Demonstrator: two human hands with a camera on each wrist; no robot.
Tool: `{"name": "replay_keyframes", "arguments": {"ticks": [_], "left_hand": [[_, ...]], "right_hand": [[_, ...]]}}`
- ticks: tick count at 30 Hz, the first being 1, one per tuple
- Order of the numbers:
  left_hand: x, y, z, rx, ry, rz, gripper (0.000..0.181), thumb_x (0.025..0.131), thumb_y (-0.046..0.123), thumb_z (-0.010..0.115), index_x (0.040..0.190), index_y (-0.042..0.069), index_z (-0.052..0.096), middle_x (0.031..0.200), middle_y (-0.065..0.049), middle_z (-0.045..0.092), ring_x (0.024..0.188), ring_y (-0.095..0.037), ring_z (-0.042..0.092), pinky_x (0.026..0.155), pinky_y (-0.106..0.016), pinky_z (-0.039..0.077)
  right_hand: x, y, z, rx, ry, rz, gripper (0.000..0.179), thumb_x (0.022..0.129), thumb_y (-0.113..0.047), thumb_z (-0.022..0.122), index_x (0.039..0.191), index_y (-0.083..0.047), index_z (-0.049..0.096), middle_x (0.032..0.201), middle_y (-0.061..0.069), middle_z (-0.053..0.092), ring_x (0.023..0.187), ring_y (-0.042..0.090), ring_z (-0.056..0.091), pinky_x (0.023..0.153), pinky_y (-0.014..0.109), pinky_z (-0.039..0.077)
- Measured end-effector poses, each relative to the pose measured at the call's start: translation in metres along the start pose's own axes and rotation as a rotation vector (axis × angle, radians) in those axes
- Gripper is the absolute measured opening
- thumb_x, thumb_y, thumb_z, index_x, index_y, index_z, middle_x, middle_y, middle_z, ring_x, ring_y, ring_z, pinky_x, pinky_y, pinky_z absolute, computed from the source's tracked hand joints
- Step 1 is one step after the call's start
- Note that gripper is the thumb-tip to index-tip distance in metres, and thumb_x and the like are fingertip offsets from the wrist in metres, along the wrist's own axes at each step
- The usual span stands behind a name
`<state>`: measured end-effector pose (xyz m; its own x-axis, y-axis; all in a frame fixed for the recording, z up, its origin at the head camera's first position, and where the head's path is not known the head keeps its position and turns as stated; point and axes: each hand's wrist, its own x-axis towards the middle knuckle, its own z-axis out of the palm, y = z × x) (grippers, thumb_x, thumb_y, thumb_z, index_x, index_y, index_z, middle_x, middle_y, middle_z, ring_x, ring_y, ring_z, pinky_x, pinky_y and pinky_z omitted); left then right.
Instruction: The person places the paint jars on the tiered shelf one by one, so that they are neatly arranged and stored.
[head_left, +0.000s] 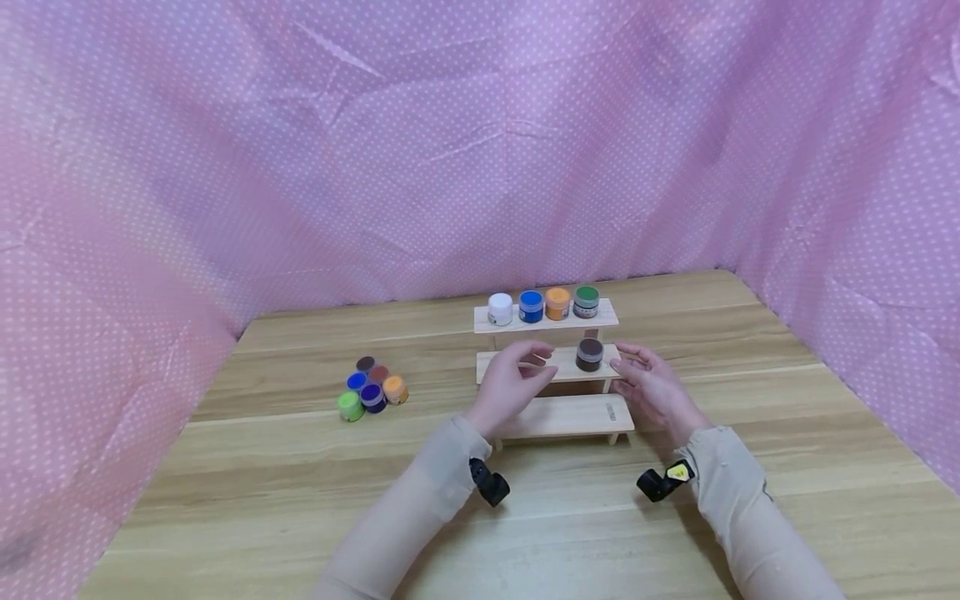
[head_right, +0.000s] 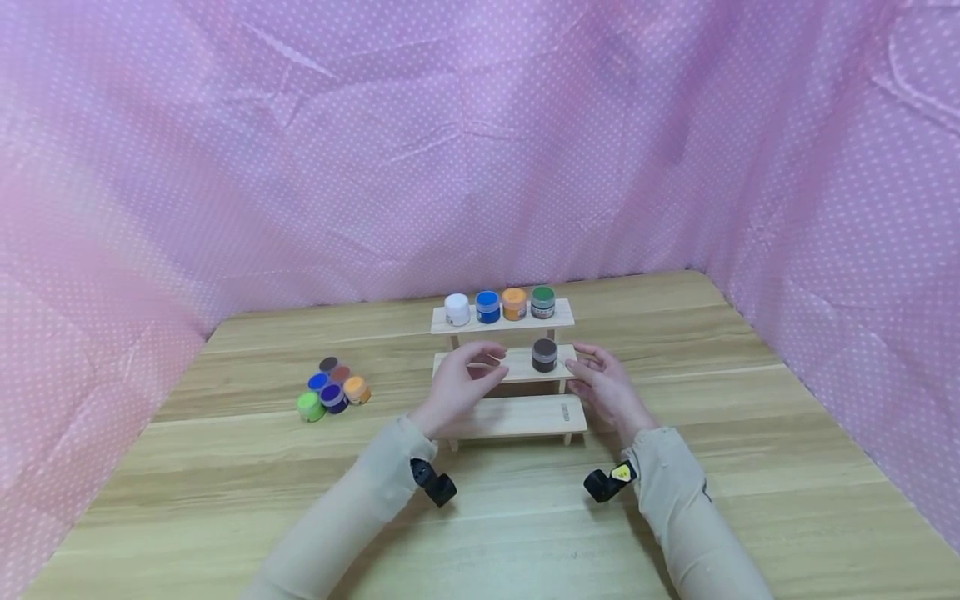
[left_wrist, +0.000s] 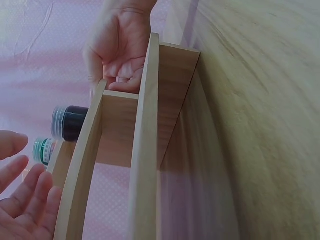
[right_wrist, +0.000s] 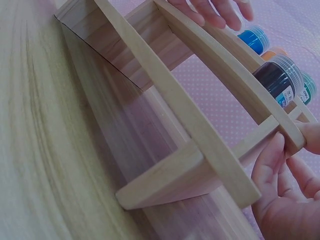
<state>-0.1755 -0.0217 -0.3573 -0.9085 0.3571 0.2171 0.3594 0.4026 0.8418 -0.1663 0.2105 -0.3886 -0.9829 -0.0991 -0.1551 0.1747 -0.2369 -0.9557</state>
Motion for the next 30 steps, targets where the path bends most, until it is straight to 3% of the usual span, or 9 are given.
{"name": "replay_keyframes", "arguments": {"ticks": [5, 8, 15, 26, 30], "left_hand": [[-0.006, -0.005, -0.002, -0.035, 0.007, -0.001, 0.028, 0.088, 0.018, 0.063, 0.114, 0.009, 0.061, 0.111, -0.003, 0.063, 0.1, -0.014, 0.06, 0.088, -0.024, 0.051], [-0.01, -0.008, -0.005, -0.049, 0.013, -0.001, 0.027, 0.089, 0.019, 0.063, 0.114, 0.011, 0.061, 0.111, -0.002, 0.064, 0.1, -0.014, 0.06, 0.088, -0.025, 0.051], [-0.018, -0.01, -0.015, -0.064, 0.025, 0.005, 0.026, 0.089, 0.018, 0.062, 0.114, 0.01, 0.061, 0.11, -0.003, 0.064, 0.1, -0.016, 0.06, 0.088, -0.031, 0.051], [-0.026, -0.021, -0.029, -0.081, 0.041, 0.02, 0.023, 0.089, 0.015, 0.062, 0.111, 0.01, 0.062, 0.107, -0.005, 0.064, 0.098, -0.016, 0.061, 0.087, -0.032, 0.052], [-0.03, -0.024, -0.035, -0.087, 0.052, 0.0, 0.022, 0.088, 0.015, 0.063, 0.11, 0.011, 0.063, 0.107, -0.005, 0.065, 0.099, -0.016, 0.061, 0.089, -0.035, 0.051]], "right_hand": [[-0.002, 0.001, -0.001, -0.015, 0.004, 0.011, 0.056, 0.093, -0.013, 0.055, 0.14, -0.005, 0.027, 0.09, -0.015, 0.061, 0.081, -0.002, 0.057, 0.074, 0.013, 0.051], [-0.002, 0.001, -0.001, -0.025, -0.003, 0.01, 0.058, 0.093, -0.014, 0.056, 0.141, -0.004, 0.025, 0.092, -0.016, 0.061, 0.082, -0.003, 0.057, 0.075, 0.013, 0.051], [-0.001, 0.0, -0.001, -0.034, -0.01, 0.002, 0.04, 0.093, -0.015, 0.056, 0.128, -0.013, 0.039, 0.095, -0.016, 0.061, 0.087, -0.001, 0.057, 0.077, 0.013, 0.05], [0.0, 0.0, 0.0, 0.011, -0.014, 0.011, 0.037, 0.093, -0.012, 0.055, 0.126, -0.013, 0.04, 0.09, -0.013, 0.062, 0.079, -0.001, 0.057, 0.072, 0.013, 0.051], [0.001, -0.002, 0.0, 0.025, -0.017, 0.009, 0.046, 0.092, -0.011, 0.055, 0.133, -0.008, 0.034, 0.089, -0.012, 0.061, 0.078, 0.0, 0.057, 0.072, 0.013, 0.051]]}}
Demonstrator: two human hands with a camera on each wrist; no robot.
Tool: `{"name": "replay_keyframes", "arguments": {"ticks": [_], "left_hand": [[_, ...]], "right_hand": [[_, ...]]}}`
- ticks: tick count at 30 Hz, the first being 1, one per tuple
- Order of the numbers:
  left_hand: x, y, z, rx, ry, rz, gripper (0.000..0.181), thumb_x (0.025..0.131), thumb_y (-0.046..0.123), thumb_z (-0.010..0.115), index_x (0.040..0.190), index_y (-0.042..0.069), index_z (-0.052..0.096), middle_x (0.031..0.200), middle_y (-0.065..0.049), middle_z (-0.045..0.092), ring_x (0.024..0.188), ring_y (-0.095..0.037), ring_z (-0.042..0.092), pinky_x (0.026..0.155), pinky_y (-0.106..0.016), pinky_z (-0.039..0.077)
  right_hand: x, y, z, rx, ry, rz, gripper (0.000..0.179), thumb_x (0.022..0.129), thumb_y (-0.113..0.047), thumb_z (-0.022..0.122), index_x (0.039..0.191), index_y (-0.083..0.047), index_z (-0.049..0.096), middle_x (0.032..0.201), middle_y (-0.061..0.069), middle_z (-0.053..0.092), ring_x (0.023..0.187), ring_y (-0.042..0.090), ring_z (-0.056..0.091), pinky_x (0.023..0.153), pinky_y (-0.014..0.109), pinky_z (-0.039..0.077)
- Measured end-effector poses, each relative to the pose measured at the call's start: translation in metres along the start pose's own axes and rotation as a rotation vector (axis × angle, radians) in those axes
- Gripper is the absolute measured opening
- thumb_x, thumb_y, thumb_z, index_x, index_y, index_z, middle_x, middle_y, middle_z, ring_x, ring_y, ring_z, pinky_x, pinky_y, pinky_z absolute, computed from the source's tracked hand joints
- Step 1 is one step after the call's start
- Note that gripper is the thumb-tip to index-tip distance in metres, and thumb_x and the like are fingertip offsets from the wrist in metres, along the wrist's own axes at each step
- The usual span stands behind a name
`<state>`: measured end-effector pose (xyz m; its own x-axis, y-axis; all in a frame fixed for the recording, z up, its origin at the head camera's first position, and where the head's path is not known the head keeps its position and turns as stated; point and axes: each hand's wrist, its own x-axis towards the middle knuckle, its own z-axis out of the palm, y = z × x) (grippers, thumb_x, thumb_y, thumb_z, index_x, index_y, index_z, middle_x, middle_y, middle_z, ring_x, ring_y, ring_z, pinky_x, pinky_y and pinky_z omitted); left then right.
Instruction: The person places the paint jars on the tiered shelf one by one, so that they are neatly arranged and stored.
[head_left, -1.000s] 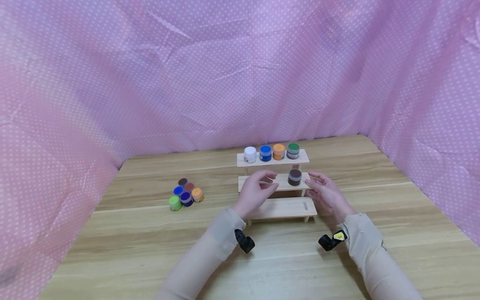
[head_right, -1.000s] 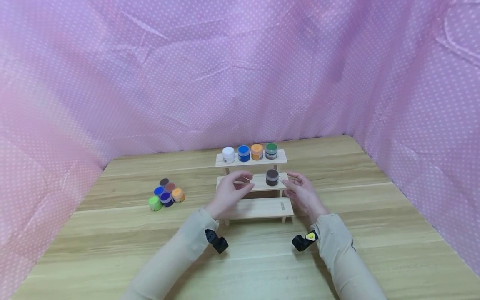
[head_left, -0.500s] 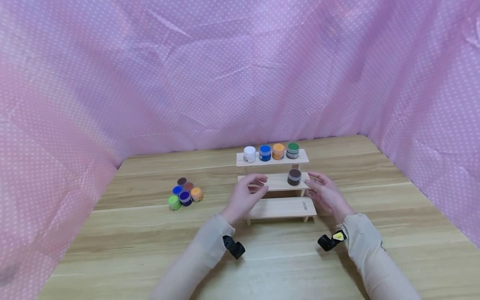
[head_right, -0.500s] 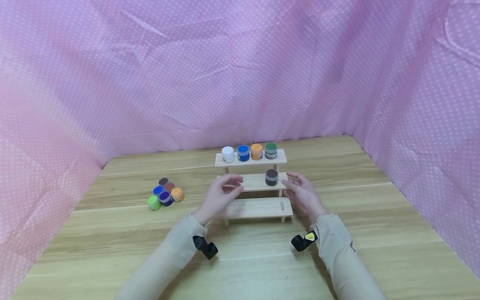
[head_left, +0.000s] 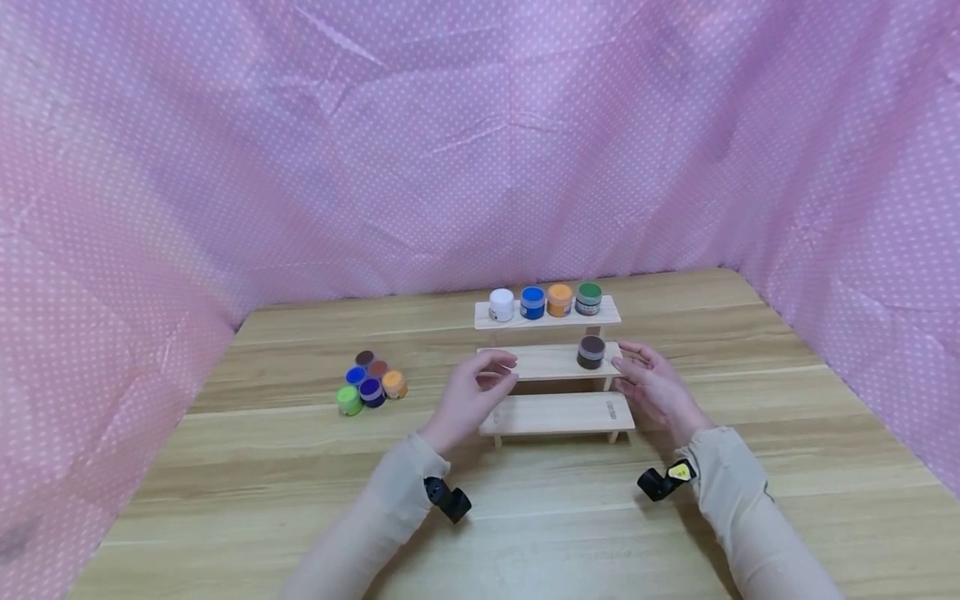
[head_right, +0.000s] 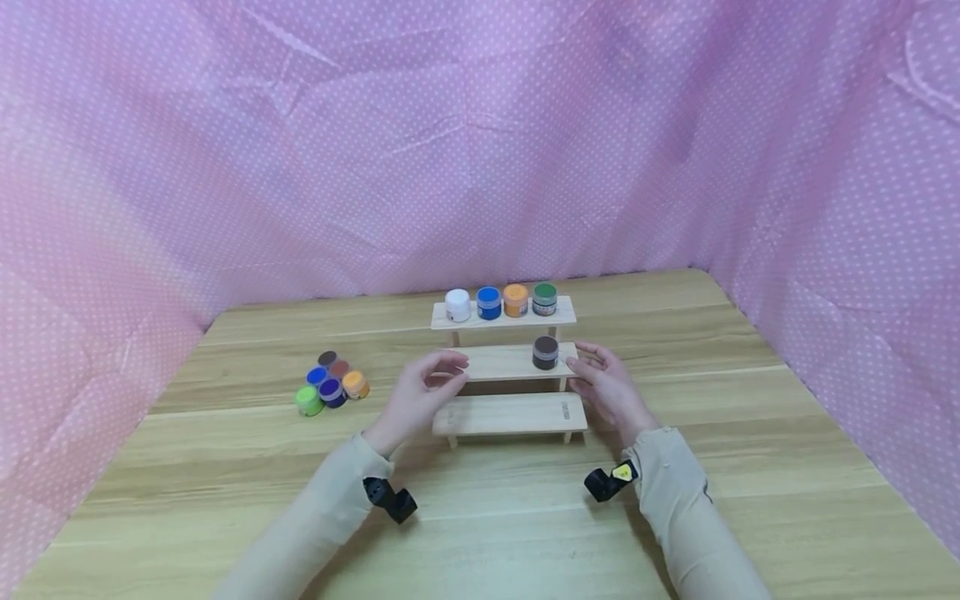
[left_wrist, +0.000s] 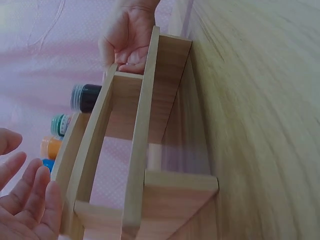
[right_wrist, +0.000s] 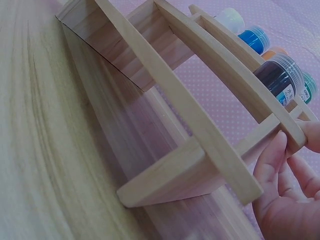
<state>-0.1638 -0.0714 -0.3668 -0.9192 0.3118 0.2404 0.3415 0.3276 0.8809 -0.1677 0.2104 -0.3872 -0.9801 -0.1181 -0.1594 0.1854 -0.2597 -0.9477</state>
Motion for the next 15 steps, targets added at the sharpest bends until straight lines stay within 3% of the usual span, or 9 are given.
{"name": "replay_keyframes", "arguments": {"ticks": [3, 11, 15], "left_hand": [[-0.002, -0.002, -0.006, 0.005, 0.017, -0.025, 0.022, 0.088, 0.016, 0.063, 0.11, 0.012, 0.063, 0.107, -0.004, 0.065, 0.099, -0.017, 0.061, 0.09, -0.037, 0.051], [-0.011, -0.008, -0.025, 0.037, 0.062, -0.099, 0.022, 0.089, 0.018, 0.062, 0.111, 0.013, 0.063, 0.111, -0.002, 0.064, 0.101, -0.018, 0.059, 0.092, -0.041, 0.049], [-0.016, -0.014, -0.036, 0.055, 0.069, -0.11, 0.024, 0.089, 0.019, 0.062, 0.112, 0.012, 0.063, 0.111, -0.004, 0.065, 0.103, -0.019, 0.059, 0.093, -0.042, 0.049]], "right_hand": [[0.001, -0.002, 0.0, 0.0, 0.004, 0.006, 0.052, 0.092, -0.011, 0.055, 0.138, -0.005, 0.03, 0.089, -0.011, 0.061, 0.078, 0.0, 0.057, 0.071, 0.013, 0.051], [0.001, 0.0, -0.001, -0.012, 0.009, 0.002, 0.03, 0.093, -0.011, 0.054, 0.12, -0.017, 0.042, 0.088, -0.012, 0.059, 0.076, 0.0, 0.056, 0.07, 0.013, 0.051], [0.001, 0.001, -0.001, -0.017, 0.012, 0.002, 0.034, 0.093, -0.011, 0.054, 0.124, -0.014, 0.04, 0.088, -0.012, 0.059, 0.076, 0.0, 0.056, 0.071, 0.013, 0.051]]}}
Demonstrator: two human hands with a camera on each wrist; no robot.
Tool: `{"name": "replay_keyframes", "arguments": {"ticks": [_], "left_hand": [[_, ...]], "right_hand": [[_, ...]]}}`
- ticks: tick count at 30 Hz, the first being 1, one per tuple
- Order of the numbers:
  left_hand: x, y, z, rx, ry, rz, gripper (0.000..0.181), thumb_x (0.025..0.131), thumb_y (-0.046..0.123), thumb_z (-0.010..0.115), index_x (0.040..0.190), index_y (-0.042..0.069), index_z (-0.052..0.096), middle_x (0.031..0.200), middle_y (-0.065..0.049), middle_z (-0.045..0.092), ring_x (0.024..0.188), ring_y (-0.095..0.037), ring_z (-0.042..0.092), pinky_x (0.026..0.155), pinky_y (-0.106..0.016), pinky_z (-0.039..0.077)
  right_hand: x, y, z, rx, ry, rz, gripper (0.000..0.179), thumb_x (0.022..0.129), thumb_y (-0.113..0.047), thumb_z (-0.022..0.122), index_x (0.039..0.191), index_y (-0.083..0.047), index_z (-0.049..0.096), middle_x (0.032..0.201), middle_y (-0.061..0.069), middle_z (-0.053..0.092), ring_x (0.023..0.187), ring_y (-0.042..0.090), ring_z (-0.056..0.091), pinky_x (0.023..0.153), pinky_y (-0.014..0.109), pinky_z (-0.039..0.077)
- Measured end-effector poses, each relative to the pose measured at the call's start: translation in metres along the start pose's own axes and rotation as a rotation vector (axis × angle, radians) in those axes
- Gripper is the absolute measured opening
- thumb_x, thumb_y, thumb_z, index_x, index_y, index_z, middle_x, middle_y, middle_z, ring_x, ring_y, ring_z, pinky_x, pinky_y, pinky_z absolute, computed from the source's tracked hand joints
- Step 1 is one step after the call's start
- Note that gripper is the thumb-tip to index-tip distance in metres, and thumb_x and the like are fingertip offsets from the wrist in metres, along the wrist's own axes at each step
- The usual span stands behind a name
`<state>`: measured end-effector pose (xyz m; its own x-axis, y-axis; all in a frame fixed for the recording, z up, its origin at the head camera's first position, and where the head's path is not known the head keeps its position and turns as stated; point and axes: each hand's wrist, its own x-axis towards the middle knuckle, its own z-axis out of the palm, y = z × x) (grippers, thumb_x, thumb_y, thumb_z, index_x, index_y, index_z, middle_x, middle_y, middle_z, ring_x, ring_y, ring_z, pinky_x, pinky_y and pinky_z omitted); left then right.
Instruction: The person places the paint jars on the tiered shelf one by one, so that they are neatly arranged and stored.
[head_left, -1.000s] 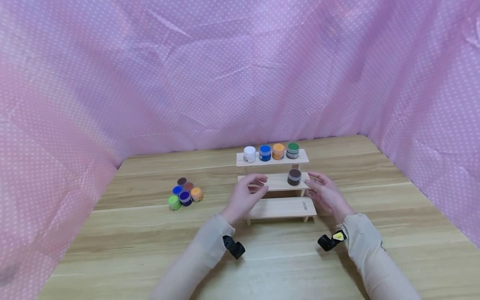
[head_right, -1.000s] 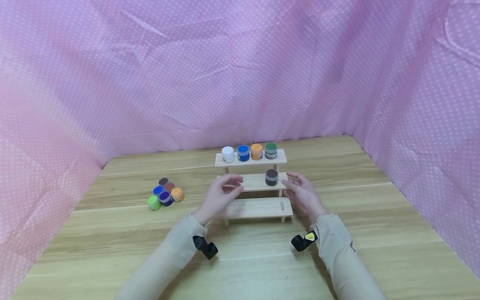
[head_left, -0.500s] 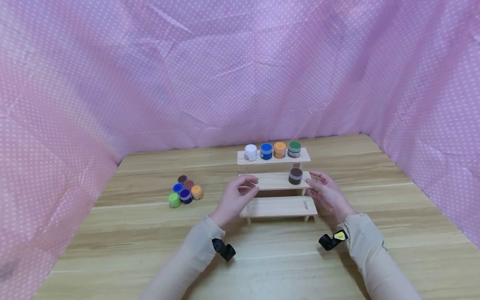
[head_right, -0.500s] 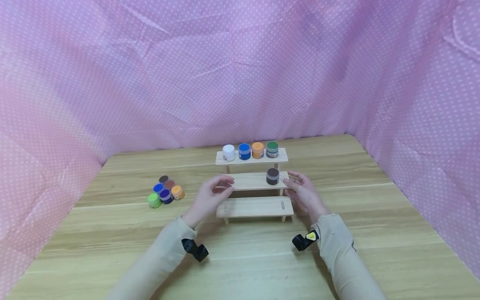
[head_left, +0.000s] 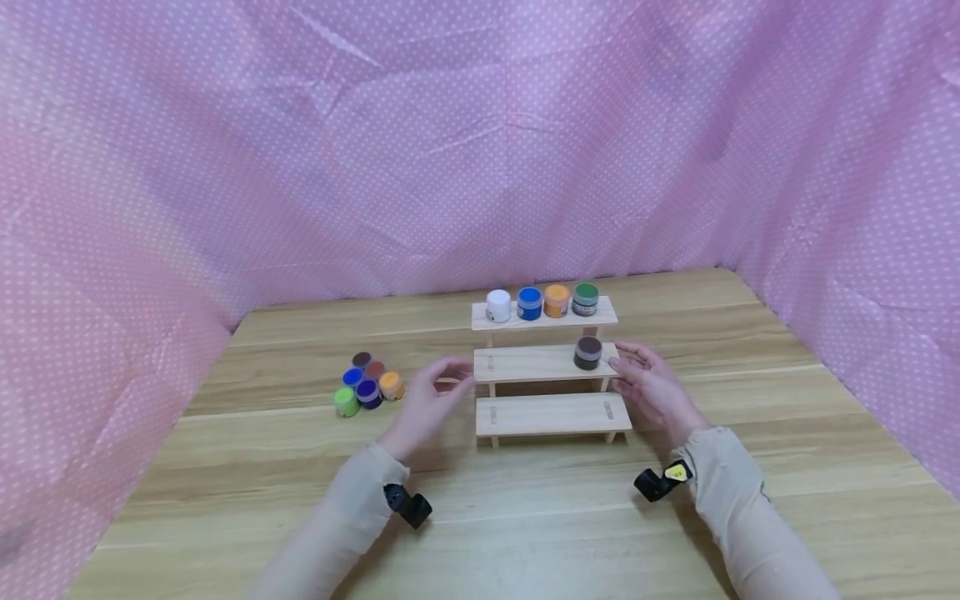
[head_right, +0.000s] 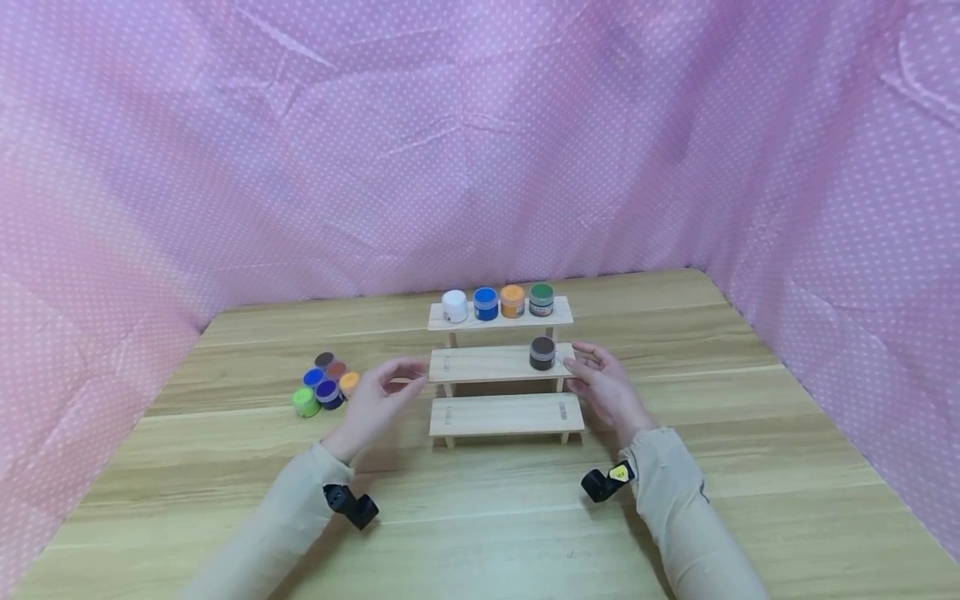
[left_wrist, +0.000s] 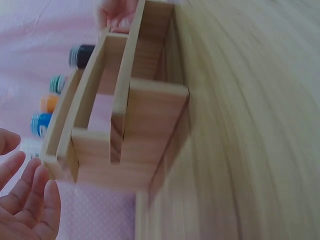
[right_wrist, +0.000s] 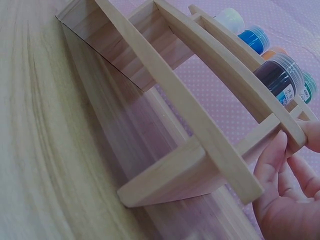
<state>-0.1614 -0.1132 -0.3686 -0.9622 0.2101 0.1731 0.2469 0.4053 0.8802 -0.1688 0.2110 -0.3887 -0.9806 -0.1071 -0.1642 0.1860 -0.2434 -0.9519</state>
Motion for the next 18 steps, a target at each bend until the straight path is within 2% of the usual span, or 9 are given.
{"name": "replay_keyframes", "arguments": {"ticks": [7, 13, 18], "left_hand": [[-0.006, -0.015, -0.022, 0.046, 0.053, -0.039, 0.025, 0.089, 0.016, 0.062, 0.113, 0.011, 0.063, 0.113, -0.009, 0.065, 0.103, -0.02, 0.06, 0.092, -0.04, 0.05], [-0.009, -0.025, -0.039, 0.071, 0.095, -0.046, 0.024, 0.089, 0.015, 0.063, 0.112, 0.009, 0.063, 0.112, -0.01, 0.065, 0.102, -0.021, 0.06, 0.09, -0.04, 0.051], [-0.015, -0.031, -0.053, 0.092, 0.12, -0.057, 0.025, 0.089, 0.018, 0.062, 0.114, 0.011, 0.062, 0.113, -0.008, 0.064, 0.102, -0.019, 0.059, 0.087, -0.032, 0.052]], "right_hand": [[0.001, 0.0, 0.0, -0.004, 0.003, 0.005, 0.045, 0.093, -0.012, 0.055, 0.132, -0.009, 0.035, 0.088, -0.012, 0.059, 0.077, 0.0, 0.056, 0.071, 0.013, 0.05], [0.0, 0.001, 0.0, -0.047, 0.011, 0.008, 0.058, 0.094, -0.013, 0.053, 0.142, -0.003, 0.022, 0.089, -0.012, 0.057, 0.079, 0.0, 0.055, 0.072, 0.013, 0.05], [0.0, 0.0, 0.0, -0.037, 0.01, 0.009, 0.057, 0.093, -0.012, 0.054, 0.142, -0.004, 0.024, 0.09, -0.012, 0.058, 0.077, 0.0, 0.055, 0.072, 0.013, 0.05]]}}
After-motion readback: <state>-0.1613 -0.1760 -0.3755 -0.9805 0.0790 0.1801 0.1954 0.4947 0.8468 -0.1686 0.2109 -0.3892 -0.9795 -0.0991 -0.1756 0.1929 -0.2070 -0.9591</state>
